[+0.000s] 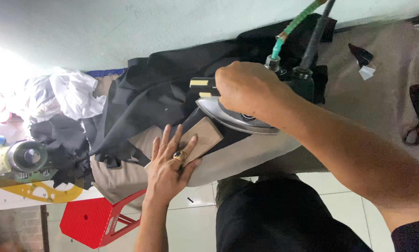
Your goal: The person irons pieces of black fabric on a padded board using a steam iron and a wooden block. They smooth the fabric by hand, press the iron over specific sections, and use the wooden block to flatten seams.
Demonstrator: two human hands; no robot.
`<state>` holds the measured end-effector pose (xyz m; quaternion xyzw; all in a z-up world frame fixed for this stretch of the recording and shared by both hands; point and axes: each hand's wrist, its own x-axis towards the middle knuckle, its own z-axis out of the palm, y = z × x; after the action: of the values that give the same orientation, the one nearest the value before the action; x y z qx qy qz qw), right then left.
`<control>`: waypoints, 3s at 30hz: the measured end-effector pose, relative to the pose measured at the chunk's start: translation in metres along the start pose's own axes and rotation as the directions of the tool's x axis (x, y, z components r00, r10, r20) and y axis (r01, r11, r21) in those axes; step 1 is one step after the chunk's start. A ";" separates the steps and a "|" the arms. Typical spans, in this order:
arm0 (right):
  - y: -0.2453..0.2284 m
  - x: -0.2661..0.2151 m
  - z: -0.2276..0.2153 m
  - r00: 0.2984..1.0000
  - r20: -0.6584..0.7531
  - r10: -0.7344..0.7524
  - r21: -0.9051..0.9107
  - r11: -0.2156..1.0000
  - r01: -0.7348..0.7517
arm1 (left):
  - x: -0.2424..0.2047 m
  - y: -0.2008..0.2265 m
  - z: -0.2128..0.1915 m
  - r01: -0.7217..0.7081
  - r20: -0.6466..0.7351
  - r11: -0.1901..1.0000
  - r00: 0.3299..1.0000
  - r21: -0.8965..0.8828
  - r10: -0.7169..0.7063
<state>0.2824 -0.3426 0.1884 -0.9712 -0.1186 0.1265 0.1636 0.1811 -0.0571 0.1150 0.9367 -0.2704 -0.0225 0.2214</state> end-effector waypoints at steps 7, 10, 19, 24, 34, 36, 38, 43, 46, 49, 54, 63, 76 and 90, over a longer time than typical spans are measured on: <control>0.012 -0.010 -0.022 0.995 0.057 0.081 0.009 0.997 -0.081 | 0.018 0.011 0.017 -0.065 0.001 0.997 0.998 0.047 0.065; 0.020 -0.011 -0.025 0.992 0.055 0.114 -0.050 0.993 -0.111 | 0.026 0.018 0.022 -0.082 -0.019 0.993 0.996 0.085 0.084; 0.046 -0.041 -0.041 0.973 0.078 0.219 -0.024 0.976 -0.218 | 0.047 0.035 0.026 -0.004 0.008 0.998 1.000 0.069 0.003; 0.067 -0.063 -0.041 0.952 0.111 0.285 -0.053 0.958 -0.280 | 0.061 0.044 0.029 0.020 0.022 0.999 1.000 0.037 -0.021; 0.098 -0.101 -0.027 0.883 0.151 0.445 -0.128 0.894 -0.429 | 0.103 0.055 0.044 -0.096 0.033 0.993 0.995 0.068 0.094; 0.106 -0.107 -0.022 0.886 0.121 0.448 -0.119 0.892 -0.436 | 0.111 0.054 0.048 -0.115 0.021 0.991 0.993 0.065 0.114; 0.111 -0.112 -0.021 0.887 0.091 0.453 -0.109 0.890 -0.443 | 0.118 0.054 0.051 -0.135 0.009 0.989 0.991 0.062 0.135; 0.110 -0.121 -0.025 0.843 0.109 0.527 -0.104 0.849 -0.518 | 0.119 0.054 0.047 -0.206 0.038 0.979 0.978 -0.004 0.206; 0.102 -0.123 -0.029 0.818 0.099 0.566 -0.093 0.824 -0.559 | 0.093 0.053 0.032 -0.257 0.103 0.965 0.962 0.041 0.252; 0.117 -0.124 -0.019 0.861 0.082 0.503 -0.115 0.862 -0.493 | 0.062 0.057 0.026 -0.272 -0.008 0.958 0.962 0.095 0.274; 0.125 -0.120 -0.013 0.886 0.020 0.463 -0.145 0.878 -0.456 | 0.058 0.061 0.038 -0.254 -0.013 0.963 0.967 0.085 0.256; 0.081 -0.093 -0.029 0.942 0.143 0.303 -0.210 0.940 -0.270 | 0.000 0.025 0.018 -0.103 -0.088 0.989 0.990 0.106 0.112; -0.010 -0.011 -0.041 0.931 0.323 0.168 -0.262 0.961 -0.083 | -0.051 0.005 0.007 0.195 -0.064 0.980 0.978 -0.031 -0.196; -0.038 0.009 -0.042 0.910 0.406 0.087 -0.303 0.952 0.044 | -0.065 0.005 0.009 0.233 -0.080 0.965 0.967 -0.123 -0.244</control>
<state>0.2960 -0.3176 0.2383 -0.9368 -0.1578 0.3116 -0.0189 0.1215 -0.0306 0.1035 0.9485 -0.1432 -0.0200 0.2820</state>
